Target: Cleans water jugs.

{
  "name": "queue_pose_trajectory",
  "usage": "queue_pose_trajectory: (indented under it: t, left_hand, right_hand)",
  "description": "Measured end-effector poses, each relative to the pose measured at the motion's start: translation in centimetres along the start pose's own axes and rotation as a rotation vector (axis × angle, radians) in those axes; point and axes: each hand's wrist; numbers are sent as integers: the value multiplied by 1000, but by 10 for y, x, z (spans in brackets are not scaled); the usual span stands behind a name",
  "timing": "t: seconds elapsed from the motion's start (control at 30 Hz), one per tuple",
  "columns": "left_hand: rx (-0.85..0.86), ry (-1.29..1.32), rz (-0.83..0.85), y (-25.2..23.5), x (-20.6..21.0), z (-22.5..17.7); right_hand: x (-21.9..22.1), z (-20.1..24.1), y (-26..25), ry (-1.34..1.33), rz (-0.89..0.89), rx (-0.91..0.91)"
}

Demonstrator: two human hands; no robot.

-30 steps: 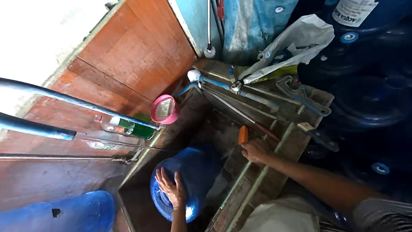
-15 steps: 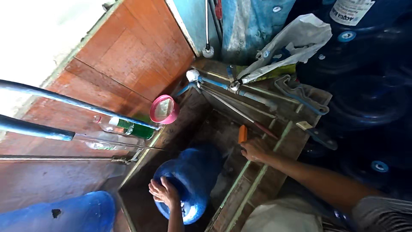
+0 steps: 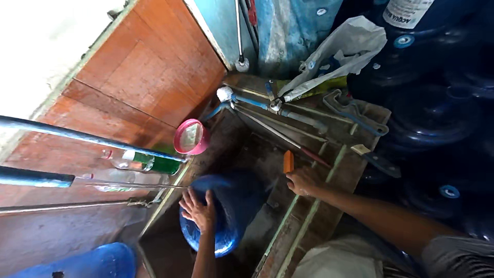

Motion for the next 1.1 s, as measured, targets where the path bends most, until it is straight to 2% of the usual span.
queue_pose_trajectory:
  t: [0.03, 0.07, 0.1, 0.17, 0.2, 0.23, 0.37, 0.43, 0.5, 0.53, 0.57, 0.6, 0.63, 0.7, 0.8, 0.83, 0.87, 0.93, 1.0, 1.1]
  left_hand:
    - [106, 12, -5, 2, 1, 3]
    - [130, 18, -4, -1, 0, 5]
    - [39, 9, 0, -9, -4, 6]
    - [-331, -36, 26, -36, -8, 3]
    - [-437, -26, 48, -49, -9, -1]
    - [-458, 4, 67, -58, -9, -7]
    - [-125, 282, 207, -43, -8, -57]
    - [45, 483, 362, -15, 2, -78]
    - [265, 493, 473, 20, 10, -91]
    - [406, 423, 467, 37, 15, -92]
    - [522, 334, 388, 51, 19, -90]
    - [551, 243, 290, 63, 21, -85]
    - [481, 162, 200, 70, 17, -76]
    - [189, 15, 42, 59, 5, -52]
    - [-332, -13, 21, 7, -15, -24]
    - [-429, 16, 37, -10, -17, -22]
    - [-454, 37, 45, -23, -18, -24]
    - [-344, 94, 97, -37, -17, -41]
    - [-116, 196, 192, -33, -11, -68]
    - [194, 379, 438, -4, 7, -101]
  right_hand:
    - [0, 0, 0, -2, 9, 1]
    - [-1, 1, 1, 1, 15, 1]
    - [-2, 1, 1, 8, 19, 1]
    - [-4, 3, 2, 24, 34, 8]
    - [-3, 4, 2, 26, 33, 10]
    - [-3, 4, 3, 32, 24, 10]
    - [-4, 3, 4, 25, 17, 15]
    - [-1, 2, 4, 35, 8, 7]
    - [-1, 2, 5, 35, 3, 4]
    - [-2, 2, 5, 34, 4, 6]
    - [-1, 2, 4, 33, 1, 8]
    - [0, 1, 3, 24, -8, 6]
    - [1, 0, 3, 16, -21, 2]
    - [0, -2, 2, -4, -34, 0]
    - [-3, 3, 4, -5, 0, 18]
    - [-3, 3, 4, -1, 2, 20]
    - [-3, 3, 4, 3, -3, 19]
    - [-3, 3, 2, 15, 2, 21]
    - [-3, 3, 3, 29, 2, 20]
    - [-2, 3, 2, 52, 13, 13]
Point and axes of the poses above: each hand's wrist, its own y-axis away from the middle knuckle, its own x-axis out of the palm, z = x × y, and after that the axes turned 10 degrees about -x, right-handed
